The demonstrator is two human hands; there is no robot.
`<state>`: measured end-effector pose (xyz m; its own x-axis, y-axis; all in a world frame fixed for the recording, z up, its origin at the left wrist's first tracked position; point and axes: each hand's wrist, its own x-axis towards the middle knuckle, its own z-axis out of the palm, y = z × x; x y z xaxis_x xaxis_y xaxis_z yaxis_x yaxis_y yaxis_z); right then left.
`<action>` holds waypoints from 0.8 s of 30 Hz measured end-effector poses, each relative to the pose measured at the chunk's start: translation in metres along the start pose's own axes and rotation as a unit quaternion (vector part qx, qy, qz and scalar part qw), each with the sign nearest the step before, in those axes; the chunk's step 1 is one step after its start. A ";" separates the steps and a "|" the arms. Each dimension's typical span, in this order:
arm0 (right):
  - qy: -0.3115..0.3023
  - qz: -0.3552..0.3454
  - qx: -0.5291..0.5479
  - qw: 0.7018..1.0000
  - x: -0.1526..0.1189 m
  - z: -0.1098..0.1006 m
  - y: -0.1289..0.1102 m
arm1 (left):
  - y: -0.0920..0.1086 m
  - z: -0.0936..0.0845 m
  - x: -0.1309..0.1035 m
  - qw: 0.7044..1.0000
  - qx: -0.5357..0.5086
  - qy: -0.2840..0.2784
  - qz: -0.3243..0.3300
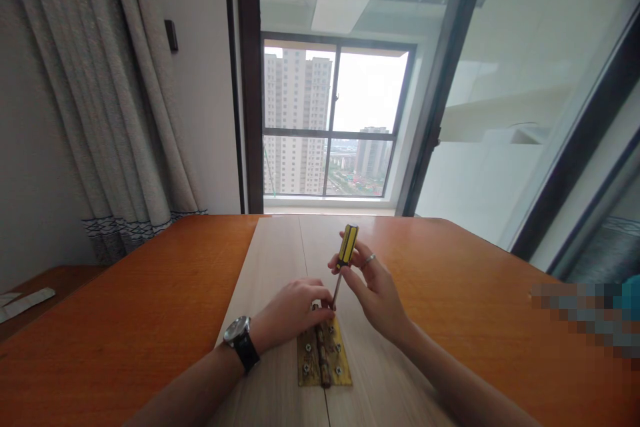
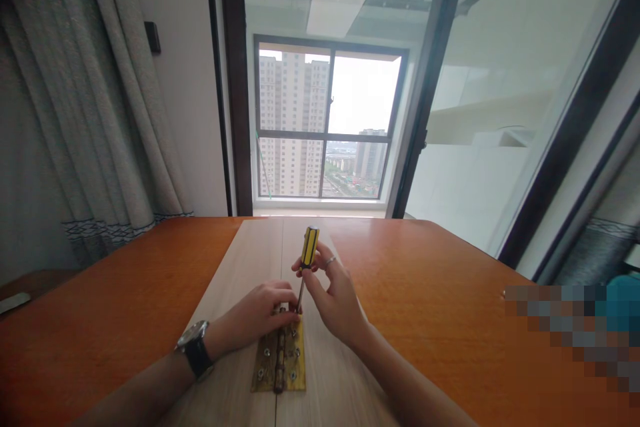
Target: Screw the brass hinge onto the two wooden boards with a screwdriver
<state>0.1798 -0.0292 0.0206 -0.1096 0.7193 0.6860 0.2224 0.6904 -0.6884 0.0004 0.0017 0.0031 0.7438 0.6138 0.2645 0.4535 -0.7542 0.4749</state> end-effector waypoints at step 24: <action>-0.001 0.016 0.081 0.997 -0.006 0.004 0.005 | -0.002 0.004 0.000 0.999 0.026 0.017 0.024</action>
<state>0.1782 -0.0297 0.0118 -0.1069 0.7409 0.6630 0.0671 0.6707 -0.7387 0.0014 0.0019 -0.0009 0.7486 0.5837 0.3143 0.4431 -0.7932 0.4178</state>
